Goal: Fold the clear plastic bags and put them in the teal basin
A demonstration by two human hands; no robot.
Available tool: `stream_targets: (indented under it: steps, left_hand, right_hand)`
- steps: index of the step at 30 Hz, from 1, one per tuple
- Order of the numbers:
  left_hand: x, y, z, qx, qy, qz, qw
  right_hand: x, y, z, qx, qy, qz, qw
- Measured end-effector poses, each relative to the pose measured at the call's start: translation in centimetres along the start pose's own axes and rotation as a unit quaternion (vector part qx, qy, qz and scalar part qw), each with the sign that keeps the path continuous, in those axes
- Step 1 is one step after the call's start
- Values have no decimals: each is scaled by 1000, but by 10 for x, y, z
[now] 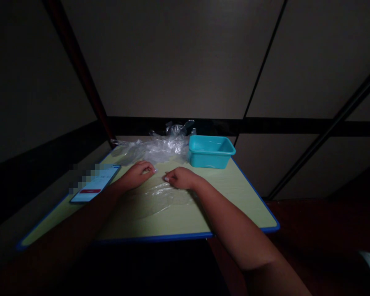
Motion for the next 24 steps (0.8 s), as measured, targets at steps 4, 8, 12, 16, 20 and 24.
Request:
stream_targets:
  steps: [4, 8, 12, 16, 20, 24]
  left_hand:
    - [-2, -4, -7, -32, 25, 53, 998]
    - [-11, -9, -5, 18, 77, 166, 983]
    - [-18, -14, 2, 73, 113, 254, 958]
    - [-17, -14, 2, 68, 99, 266, 956]
    - [-10, -10, -11, 8, -18, 192, 981]
    - [-3, -9, -21, 18, -175, 123, 977]
  right_hand:
    - [-3, 1, -3, 3, -41, 22, 999]
    - [-7, 0, -5, -25, -81, 76, 993]
    - [-9, -1, -2, -46, -105, 120, 986]
    - [-8, -2, 2, -87, -132, 135, 978]
    - [-3, -3, 4, -114, -143, 116, 976]
    - [4, -4, -1, -136, -146, 87, 976]
Point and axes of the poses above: each hand's wrist, its own y-axis towards the middle knuckle, its own x-axis out of the back of the hand, z = x × y, the point moved 3 cm from there along y, towards the middle knuckle, and after that the axes turned 1 degree about -y, right-handed, at the moved point
